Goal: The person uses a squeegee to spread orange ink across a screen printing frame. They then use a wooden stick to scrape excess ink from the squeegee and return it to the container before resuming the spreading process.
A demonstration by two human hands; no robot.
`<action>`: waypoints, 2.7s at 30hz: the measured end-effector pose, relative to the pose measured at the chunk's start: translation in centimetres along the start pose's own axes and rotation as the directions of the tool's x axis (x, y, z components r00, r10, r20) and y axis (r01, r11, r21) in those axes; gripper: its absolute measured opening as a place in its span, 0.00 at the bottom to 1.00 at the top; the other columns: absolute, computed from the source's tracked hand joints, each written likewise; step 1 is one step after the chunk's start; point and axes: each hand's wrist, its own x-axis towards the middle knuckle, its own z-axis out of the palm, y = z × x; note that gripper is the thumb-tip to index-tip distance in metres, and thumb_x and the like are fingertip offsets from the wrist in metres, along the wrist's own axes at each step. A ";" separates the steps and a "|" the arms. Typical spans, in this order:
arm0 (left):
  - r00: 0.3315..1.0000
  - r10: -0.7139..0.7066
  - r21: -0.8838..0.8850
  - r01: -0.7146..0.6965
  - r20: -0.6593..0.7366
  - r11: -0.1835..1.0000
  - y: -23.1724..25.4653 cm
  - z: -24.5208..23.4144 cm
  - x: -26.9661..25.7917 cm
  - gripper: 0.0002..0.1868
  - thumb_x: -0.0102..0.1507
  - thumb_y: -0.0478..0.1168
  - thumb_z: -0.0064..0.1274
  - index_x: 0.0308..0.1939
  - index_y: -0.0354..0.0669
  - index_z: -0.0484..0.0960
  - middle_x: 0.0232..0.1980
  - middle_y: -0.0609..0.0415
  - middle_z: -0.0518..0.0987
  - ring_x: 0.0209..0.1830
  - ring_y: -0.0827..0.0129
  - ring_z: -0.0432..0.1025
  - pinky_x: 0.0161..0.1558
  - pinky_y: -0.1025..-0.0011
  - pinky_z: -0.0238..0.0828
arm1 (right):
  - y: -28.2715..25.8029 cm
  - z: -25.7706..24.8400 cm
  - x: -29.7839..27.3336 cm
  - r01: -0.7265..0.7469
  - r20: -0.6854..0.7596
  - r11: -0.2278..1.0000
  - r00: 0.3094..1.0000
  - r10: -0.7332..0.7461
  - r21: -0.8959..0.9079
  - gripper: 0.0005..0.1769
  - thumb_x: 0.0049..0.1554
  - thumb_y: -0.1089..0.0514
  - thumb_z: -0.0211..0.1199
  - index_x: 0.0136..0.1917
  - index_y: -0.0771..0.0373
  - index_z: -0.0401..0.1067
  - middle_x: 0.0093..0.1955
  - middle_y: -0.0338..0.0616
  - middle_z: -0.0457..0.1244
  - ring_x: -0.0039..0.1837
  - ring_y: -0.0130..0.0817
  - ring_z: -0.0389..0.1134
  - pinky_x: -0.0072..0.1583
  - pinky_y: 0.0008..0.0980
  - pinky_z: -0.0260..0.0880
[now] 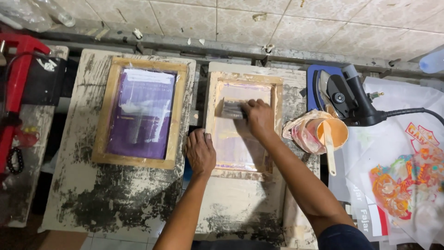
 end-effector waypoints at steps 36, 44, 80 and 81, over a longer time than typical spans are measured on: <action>0.996 -0.036 0.029 0.034 0.079 0.999 -0.6 0.5 -0.5 0.21 0.77 0.53 0.25 0.58 0.47 0.70 0.51 0.49 0.70 0.53 0.52 0.69 0.55 0.51 0.65 | -1.2 -4.5 0.8 -0.122 0.245 0.991 0.964 0.105 0.051 0.04 0.44 0.56 0.68 0.36 0.48 0.78 0.34 0.35 0.67 0.42 0.43 0.72 0.43 0.44 0.75; 0.997 -0.050 0.006 0.049 0.058 0.999 -0.5 0.6 0.0 0.22 0.77 0.54 0.26 0.57 0.48 0.72 0.50 0.49 0.71 0.53 0.51 0.70 0.55 0.50 0.67 | -4.2 -7.2 -3.2 -0.054 0.141 0.991 0.989 0.037 0.123 0.03 0.51 0.56 0.64 0.40 0.49 0.78 0.36 0.37 0.66 0.43 0.42 0.70 0.43 0.40 0.73; 0.994 -0.069 0.022 0.068 0.088 0.997 -0.4 0.2 -0.3 0.22 0.77 0.54 0.26 0.59 0.47 0.71 0.53 0.47 0.71 0.54 0.51 0.69 0.56 0.48 0.65 | -1.4 -1.9 0.7 -0.066 0.077 0.992 0.995 0.058 0.104 0.09 0.53 0.54 0.60 0.40 0.57 0.80 0.37 0.46 0.68 0.43 0.50 0.71 0.44 0.46 0.74; 0.995 -0.061 0.024 0.059 0.081 0.998 -0.5 0.2 0.3 0.22 0.77 0.54 0.26 0.59 0.47 0.71 0.53 0.47 0.71 0.54 0.51 0.69 0.56 0.48 0.65 | -2.3 -3.2 0.2 -0.067 0.066 0.992 0.996 0.060 0.106 0.09 0.53 0.54 0.60 0.40 0.57 0.80 0.37 0.46 0.68 0.43 0.50 0.71 0.44 0.46 0.74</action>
